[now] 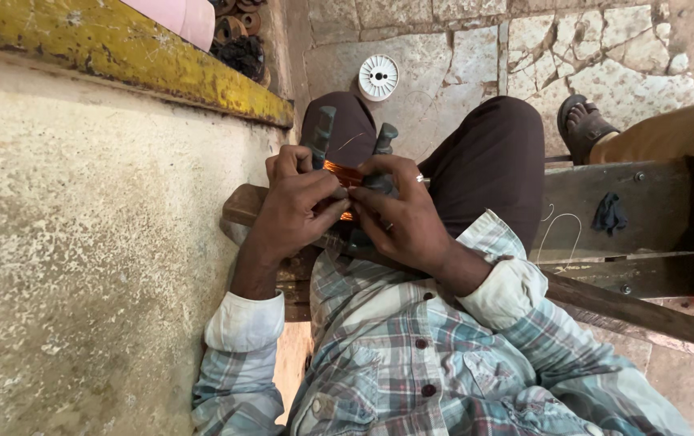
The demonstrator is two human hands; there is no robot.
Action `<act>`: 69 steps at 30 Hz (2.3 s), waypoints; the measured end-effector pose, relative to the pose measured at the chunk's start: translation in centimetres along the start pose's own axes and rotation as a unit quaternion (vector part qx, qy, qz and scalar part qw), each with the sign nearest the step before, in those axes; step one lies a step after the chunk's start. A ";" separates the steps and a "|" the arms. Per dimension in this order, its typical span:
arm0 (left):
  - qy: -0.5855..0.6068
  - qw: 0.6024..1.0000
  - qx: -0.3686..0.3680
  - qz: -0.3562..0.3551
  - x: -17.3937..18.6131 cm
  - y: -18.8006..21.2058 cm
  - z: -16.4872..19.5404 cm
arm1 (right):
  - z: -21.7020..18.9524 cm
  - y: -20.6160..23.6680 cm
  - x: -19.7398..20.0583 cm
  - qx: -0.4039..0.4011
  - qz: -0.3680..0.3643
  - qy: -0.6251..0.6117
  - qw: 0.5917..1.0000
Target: The person winds copper wire onto a motor armature using a manual crank and wooden jig. They rotate the crank to wrap the wire, then use pliers to trim and secure the wire ends.
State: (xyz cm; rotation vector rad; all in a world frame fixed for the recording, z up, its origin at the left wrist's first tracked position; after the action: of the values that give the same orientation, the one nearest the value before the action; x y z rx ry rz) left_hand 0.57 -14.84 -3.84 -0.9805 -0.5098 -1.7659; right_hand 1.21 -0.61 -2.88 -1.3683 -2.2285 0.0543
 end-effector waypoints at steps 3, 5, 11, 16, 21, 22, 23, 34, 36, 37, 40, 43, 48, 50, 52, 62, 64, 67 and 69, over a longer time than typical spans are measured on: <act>0.001 1.000 0.003 0.003 0.3 -0.1 0.1 | -0.2 -0.6 -0.2 -0.006 -0.014 0.014 1.000; 0.008 1.000 -0.008 0.021 0.8 -0.1 0.4 | -0.6 -1.1 -0.2 -0.006 -0.026 0.020 0.999; 0.025 0.999 0.003 0.020 0.9 0.1 0.4 | -1.4 -2.3 -0.2 -0.013 -0.067 0.053 0.996; 0.021 1.000 0.009 0.021 0.9 0.1 0.2 | -1.3 -2.5 -0.2 -0.016 -0.036 0.035 0.999; 0.015 0.999 0.007 0.032 1.0 0.2 0.1 | -1.2 -2.2 -0.5 -0.019 -0.034 0.051 0.998; 0.015 0.999 0.008 0.029 0.9 0.2 0.1 | -1.2 -2.1 -0.5 -0.018 -0.032 0.052 0.998; 0.015 0.999 0.008 0.027 0.7 0.2 0.0 | -1.3 -2.1 -0.5 -0.013 -0.031 0.056 0.998; 0.008 1.000 0.000 0.023 0.4 0.3 -0.2 | -1.8 -2.0 -1.1 0.031 -0.055 0.094 0.994; 0.011 1.000 0.004 0.025 0.5 0.3 -0.2 | -1.4 -1.9 -1.1 0.012 -0.053 0.079 0.995; 0.013 1.000 0.006 0.025 0.5 0.3 -0.2 | -1.1 -1.8 -1.1 0.003 -0.052 0.071 0.996; 0.018 0.999 0.002 0.032 0.8 0.3 0.0 | -0.9 -1.6 -0.8 -0.005 -0.020 0.049 0.999; 0.023 0.999 0.005 0.029 0.9 0.2 0.0 | -0.6 -1.4 -0.6 -0.016 0.008 0.022 1.000; 0.025 0.999 0.005 0.026 0.9 0.2 0.0 | -1.0 -1.2 -0.7 0.008 0.006 0.043 0.999; 0.024 0.999 0.003 0.026 0.9 0.2 0.0 | -1.4 -1.2 -0.7 0.023 0.001 0.054 0.998; 0.020 1.000 0.005 0.023 0.8 0.2 -0.1 | -1.8 -1.3 -0.7 0.036 -0.009 0.074 0.997; 0.019 0.999 -0.014 0.027 0.7 0.3 0.2 | -1.1 -1.3 -2.3 -0.019 -0.072 0.159 0.984; 0.020 0.999 -0.019 0.029 0.7 0.4 0.2 | -1.2 -1.2 -2.5 -0.012 -0.066 0.174 0.982; 0.018 1.000 -0.013 0.022 0.4 0.4 0.0 | -0.6 -1.4 -2.6 -0.051 -0.069 0.160 0.983; 0.014 1.000 -0.012 0.020 0.4 0.4 -0.1 | -0.1 -1.7 -2.9 -0.082 -0.095 0.139 0.982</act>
State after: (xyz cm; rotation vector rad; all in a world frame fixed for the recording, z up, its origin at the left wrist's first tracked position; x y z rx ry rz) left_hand 0.84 -15.25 -3.62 -0.9741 -0.4494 -1.7504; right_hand 0.91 -3.91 -3.52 -1.1574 -2.1495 -0.3731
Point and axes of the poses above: each hand's wrist, its own y-axis away from the middle knuckle, its own x-axis out of the back of the hand, z = x × y, the point moved 9 cm from there along -y, towards the middle knuckle, and after that the axes turned 9 degrees about -y, right-handed, at the moved point
